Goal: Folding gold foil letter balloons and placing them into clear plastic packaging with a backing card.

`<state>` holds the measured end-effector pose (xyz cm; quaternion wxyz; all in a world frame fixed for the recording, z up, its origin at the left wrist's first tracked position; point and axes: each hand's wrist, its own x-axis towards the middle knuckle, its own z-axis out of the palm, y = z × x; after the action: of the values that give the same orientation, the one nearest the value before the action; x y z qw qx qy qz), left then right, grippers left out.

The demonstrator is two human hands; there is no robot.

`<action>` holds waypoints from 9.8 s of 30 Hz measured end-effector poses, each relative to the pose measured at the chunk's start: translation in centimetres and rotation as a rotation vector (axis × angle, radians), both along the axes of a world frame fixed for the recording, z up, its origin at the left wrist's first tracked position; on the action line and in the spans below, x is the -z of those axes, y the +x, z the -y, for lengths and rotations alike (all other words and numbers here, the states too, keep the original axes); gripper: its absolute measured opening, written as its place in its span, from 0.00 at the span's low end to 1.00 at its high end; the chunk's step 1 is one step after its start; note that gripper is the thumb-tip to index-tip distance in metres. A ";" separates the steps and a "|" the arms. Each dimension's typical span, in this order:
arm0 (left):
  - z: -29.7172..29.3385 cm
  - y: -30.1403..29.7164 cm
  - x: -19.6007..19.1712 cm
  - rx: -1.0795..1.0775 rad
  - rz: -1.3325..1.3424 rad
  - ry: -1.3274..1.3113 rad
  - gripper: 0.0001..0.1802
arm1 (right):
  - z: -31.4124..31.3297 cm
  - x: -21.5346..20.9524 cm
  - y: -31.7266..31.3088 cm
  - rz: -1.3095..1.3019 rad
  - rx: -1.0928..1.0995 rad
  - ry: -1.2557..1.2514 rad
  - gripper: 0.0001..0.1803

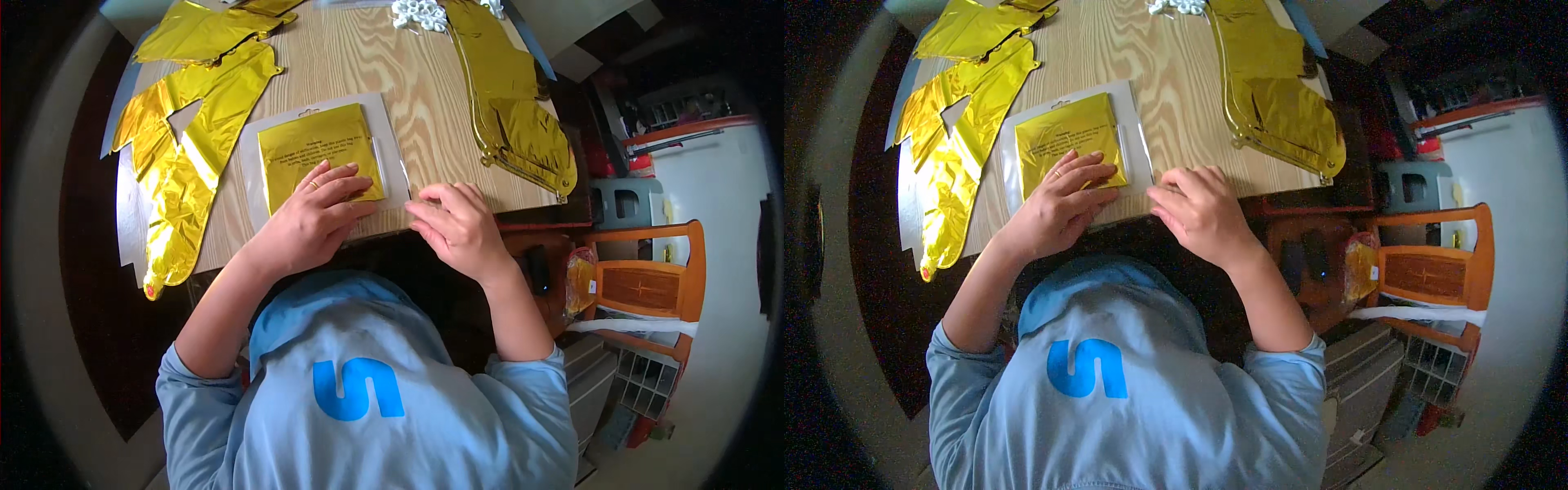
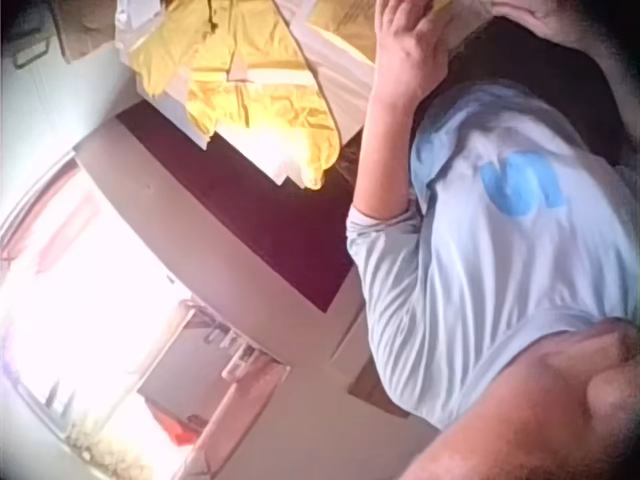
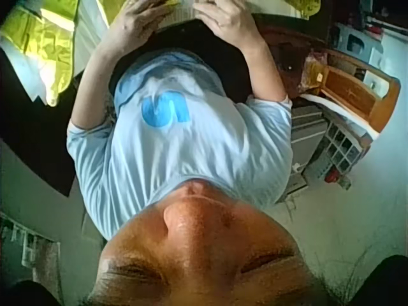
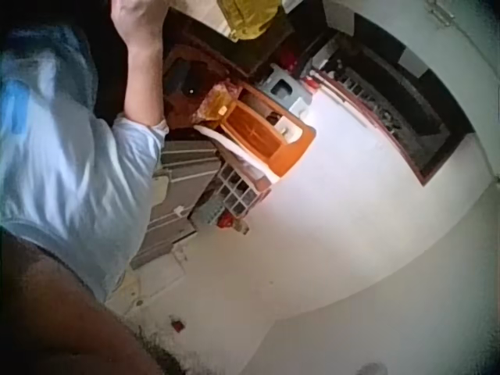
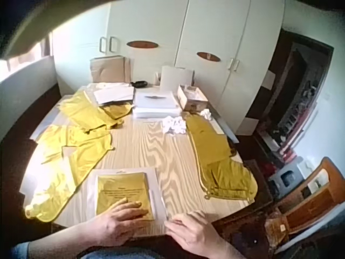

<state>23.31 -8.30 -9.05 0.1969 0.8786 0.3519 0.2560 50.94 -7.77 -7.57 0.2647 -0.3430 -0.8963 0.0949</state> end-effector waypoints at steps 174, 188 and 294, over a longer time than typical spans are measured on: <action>14.6 -19.8 -2.7 -0.652 -0.453 0.162 0.18 | -4.4 2.2 23.5 -0.291 1.205 0.490 0.13; 3.8 -23.4 -9.4 -0.628 -0.222 -0.873 0.16 | -2.6 -1.6 -22.2 -0.349 -0.565 -0.190 0.13; 0.8 -9.7 -5.4 -0.545 -0.214 -0.256 0.27 | -13.4 -1.1 -1.9 0.386 -0.120 -0.195 0.39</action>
<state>13.58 -9.11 -3.69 0.1919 0.7421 0.6222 0.1592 49.07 5.59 -6.47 0.0475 -0.3246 -0.9357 0.1294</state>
